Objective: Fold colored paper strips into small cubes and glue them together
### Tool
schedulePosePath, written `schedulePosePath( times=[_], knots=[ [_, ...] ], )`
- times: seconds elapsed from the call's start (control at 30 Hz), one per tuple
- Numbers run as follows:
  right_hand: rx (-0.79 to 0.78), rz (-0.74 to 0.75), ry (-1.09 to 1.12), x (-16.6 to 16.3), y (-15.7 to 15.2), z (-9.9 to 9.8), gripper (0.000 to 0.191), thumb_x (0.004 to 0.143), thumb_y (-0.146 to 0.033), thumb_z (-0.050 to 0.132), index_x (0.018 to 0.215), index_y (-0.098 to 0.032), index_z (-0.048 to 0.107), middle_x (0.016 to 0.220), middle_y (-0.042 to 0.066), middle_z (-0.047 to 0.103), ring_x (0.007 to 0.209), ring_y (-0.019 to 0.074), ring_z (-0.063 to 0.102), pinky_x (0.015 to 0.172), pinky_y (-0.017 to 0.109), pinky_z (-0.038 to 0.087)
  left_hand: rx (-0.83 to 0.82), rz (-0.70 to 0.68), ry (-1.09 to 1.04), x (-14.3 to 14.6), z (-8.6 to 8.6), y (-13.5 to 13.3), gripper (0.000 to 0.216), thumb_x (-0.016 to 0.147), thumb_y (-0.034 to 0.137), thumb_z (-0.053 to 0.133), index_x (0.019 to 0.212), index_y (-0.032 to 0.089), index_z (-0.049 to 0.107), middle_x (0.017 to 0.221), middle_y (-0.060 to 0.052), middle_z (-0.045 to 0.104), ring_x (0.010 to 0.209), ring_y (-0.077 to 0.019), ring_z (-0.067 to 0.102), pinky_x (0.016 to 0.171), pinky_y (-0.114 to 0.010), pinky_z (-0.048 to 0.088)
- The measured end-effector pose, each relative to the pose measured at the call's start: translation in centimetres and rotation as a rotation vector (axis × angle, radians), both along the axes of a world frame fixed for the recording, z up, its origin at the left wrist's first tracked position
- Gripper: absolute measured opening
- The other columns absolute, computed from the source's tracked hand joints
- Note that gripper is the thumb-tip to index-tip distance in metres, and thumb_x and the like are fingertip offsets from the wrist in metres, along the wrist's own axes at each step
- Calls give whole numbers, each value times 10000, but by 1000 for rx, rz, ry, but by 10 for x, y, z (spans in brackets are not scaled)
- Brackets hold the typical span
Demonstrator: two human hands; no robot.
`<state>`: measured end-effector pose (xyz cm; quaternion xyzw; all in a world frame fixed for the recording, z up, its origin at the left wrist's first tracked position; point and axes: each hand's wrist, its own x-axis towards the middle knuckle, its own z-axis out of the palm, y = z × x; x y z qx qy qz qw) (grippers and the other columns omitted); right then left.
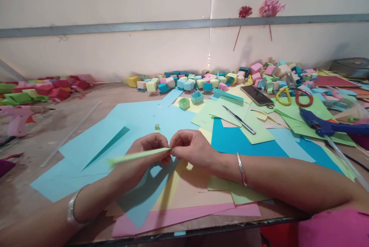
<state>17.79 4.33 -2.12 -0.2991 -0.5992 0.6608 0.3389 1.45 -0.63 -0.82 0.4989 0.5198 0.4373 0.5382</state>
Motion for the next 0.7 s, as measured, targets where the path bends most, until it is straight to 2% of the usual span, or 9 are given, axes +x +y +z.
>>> schedulePosePath(
  times=[0.2,0.4,0.6,0.7],
  knots=[
    [-63,25,-18,2,4,0,119,631,-95,605,698,-172,666,586,-37,613,545,87,534,522,206,419,-7,24,-48,-2,-4,2,174,688,254,755,704,170,603,602,18,615,573,-111,573,547,-210,413],
    [56,-5,-67,4,3,1,167,670,-90,560,722,-177,693,624,-22,643,590,102,579,573,222,464,-30,36,20,0,2,1,165,679,263,749,710,169,617,648,3,638,582,-117,574,555,-223,425],
    [143,-40,-84,4,5,-2,167,671,-84,552,716,-176,684,624,-25,640,607,106,595,582,224,469,-59,47,-29,0,3,1,70,665,136,664,727,163,646,653,5,619,606,-116,563,593,-227,445],
    [207,-56,-109,4,5,-5,156,683,-94,555,729,-178,678,644,-19,645,617,114,594,581,231,466,-42,38,-13,-2,2,1,57,688,182,670,741,163,663,667,2,603,608,-114,542,585,-230,434]
  ],
)
